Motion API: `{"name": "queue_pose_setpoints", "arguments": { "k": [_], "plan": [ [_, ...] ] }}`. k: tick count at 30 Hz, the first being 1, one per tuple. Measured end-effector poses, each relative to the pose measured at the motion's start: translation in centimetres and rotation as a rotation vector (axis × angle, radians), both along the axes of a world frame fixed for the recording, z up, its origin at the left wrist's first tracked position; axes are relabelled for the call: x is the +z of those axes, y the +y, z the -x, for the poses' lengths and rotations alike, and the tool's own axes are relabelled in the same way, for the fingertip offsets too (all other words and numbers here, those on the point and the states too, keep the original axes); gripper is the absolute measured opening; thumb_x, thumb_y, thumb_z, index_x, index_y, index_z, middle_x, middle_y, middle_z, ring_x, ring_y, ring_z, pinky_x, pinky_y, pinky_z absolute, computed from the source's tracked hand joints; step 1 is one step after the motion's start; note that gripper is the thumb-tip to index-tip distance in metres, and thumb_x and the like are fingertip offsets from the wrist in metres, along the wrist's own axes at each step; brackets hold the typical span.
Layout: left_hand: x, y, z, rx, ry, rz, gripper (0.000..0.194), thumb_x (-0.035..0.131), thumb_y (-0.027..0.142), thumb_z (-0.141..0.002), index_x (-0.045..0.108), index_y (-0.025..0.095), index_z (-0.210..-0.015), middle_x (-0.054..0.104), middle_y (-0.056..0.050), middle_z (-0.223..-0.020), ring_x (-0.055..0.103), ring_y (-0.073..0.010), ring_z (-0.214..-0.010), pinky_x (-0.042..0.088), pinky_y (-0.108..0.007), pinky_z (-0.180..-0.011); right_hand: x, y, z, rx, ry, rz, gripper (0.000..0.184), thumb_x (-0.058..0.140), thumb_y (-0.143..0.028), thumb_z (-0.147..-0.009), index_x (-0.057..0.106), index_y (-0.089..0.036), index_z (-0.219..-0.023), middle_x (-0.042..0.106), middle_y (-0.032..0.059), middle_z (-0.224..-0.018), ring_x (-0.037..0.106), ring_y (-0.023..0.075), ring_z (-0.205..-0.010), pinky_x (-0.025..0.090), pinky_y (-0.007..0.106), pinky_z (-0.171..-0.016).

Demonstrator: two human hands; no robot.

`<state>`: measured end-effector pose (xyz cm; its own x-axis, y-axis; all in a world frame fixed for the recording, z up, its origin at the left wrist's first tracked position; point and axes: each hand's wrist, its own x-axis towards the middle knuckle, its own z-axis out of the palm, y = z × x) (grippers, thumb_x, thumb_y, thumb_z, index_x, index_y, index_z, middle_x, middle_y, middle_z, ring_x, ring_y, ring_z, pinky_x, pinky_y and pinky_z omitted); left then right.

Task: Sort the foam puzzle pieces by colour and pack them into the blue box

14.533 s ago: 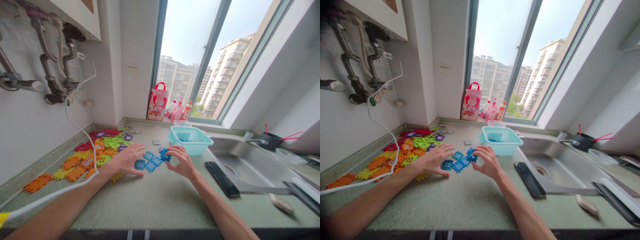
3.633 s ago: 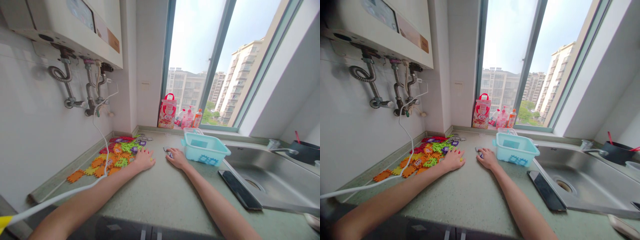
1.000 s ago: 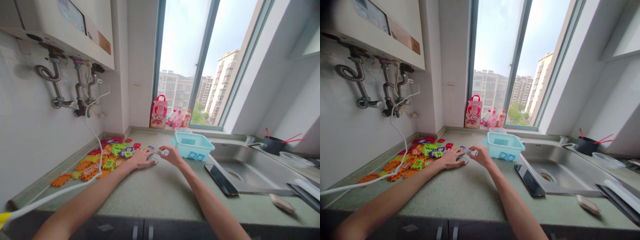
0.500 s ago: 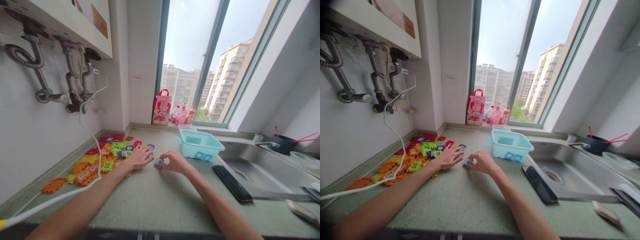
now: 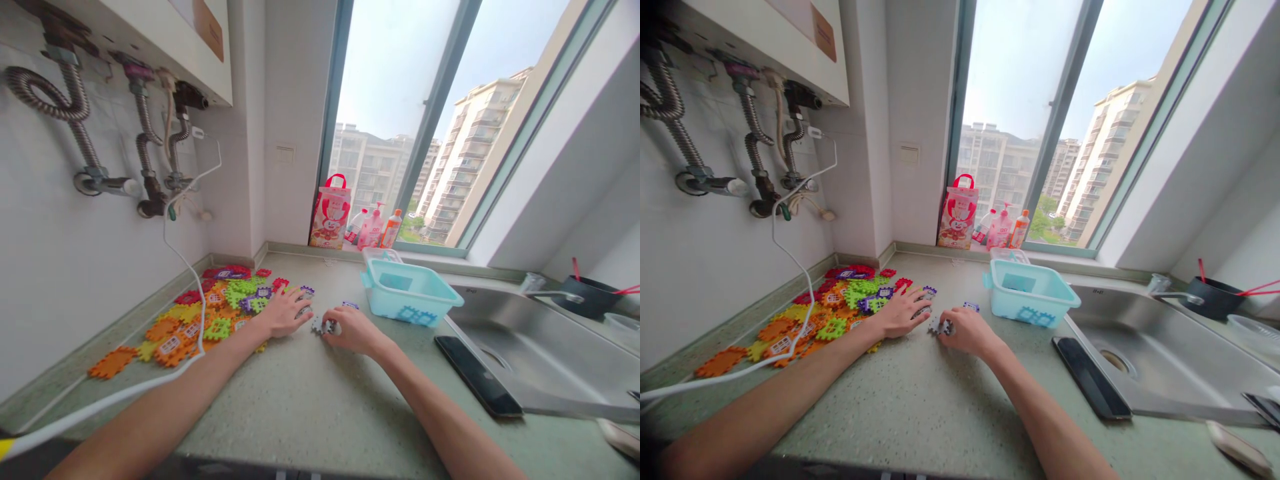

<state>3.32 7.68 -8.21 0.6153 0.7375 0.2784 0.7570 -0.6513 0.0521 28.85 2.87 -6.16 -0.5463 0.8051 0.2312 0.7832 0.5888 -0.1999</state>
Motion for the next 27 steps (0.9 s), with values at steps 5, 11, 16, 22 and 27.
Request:
{"name": "queue_pose_setpoints", "arguments": {
  "k": [5, 11, 16, 22, 27],
  "plan": [
    [-0.2, 0.2, 0.0, -0.020, -0.037, 0.005, 0.059, 0.034, 0.065, -0.107, 0.069, 0.029, -0.138, 0.054, -0.010, -0.159, 0.040, -0.0338, -0.152, 0.019, -0.062, -0.127, -0.2, 0.3, -0.4, 0.098, 0.052, -0.030, 0.027, 0.079, -0.027, -0.082, 0.078, -0.027, -0.109, 0.077, 0.0052, -0.100, 0.072, 0.0228, -0.094, 0.051, 0.030, -0.086],
    [0.3, 0.1, -0.1, -0.051, -0.061, -0.020, 0.052, 0.037, 0.055, -0.108, 0.071, 0.025, -0.134, 0.057, -0.011, -0.156, 0.042, -0.0317, -0.151, 0.023, -0.058, -0.127, -0.2, 0.7, -0.8, 0.132, 0.078, -0.117, 0.028, 0.079, -0.025, -0.083, 0.078, -0.027, -0.111, 0.077, 0.0057, -0.107, 0.072, 0.0230, -0.100, 0.052, 0.032, -0.093],
    [0.8, -0.1, -0.2, -0.058, -0.105, -0.047, 0.041, 0.043, 0.041, -0.105, 0.072, 0.025, -0.129, 0.067, -0.008, -0.144, 0.050, -0.0299, -0.142, 0.026, -0.054, -0.125, -0.1, 1.0, -1.1, 0.126, 0.070, -0.185, 0.025, 0.078, -0.025, -0.085, 0.076, -0.027, -0.110, 0.077, 0.0052, -0.111, 0.072, 0.0225, -0.100, 0.053, 0.032, -0.093],
    [0.7, 0.1, -0.1, -0.078, -0.108, -0.040, 0.037, 0.043, 0.039, -0.105, 0.073, 0.026, -0.122, 0.073, -0.006, -0.132, 0.057, -0.0278, -0.134, 0.027, -0.053, -0.123, 1.9, 1.7, -3.3, -0.010, 0.102, -0.457, 0.026, 0.071, -0.024, -0.093, 0.074, -0.026, -0.118, 0.075, 0.0077, -0.123, 0.069, 0.0246, -0.109, 0.051, 0.036, -0.101],
    [0.6, 0.4, -0.1, -0.093, -0.126, -0.038, 0.037, 0.043, 0.040, -0.105, 0.076, 0.027, -0.115, 0.074, -0.005, -0.129, 0.059, -0.0269, -0.130, 0.026, -0.054, -0.124, 4.6, 2.3, -7.7, -0.356, 0.224, -0.721, 0.030, 0.063, -0.029, -0.098, 0.072, -0.021, -0.125, 0.071, 0.0132, -0.131, 0.064, 0.0297, -0.119, 0.049, 0.042, -0.107]
  ]
}}
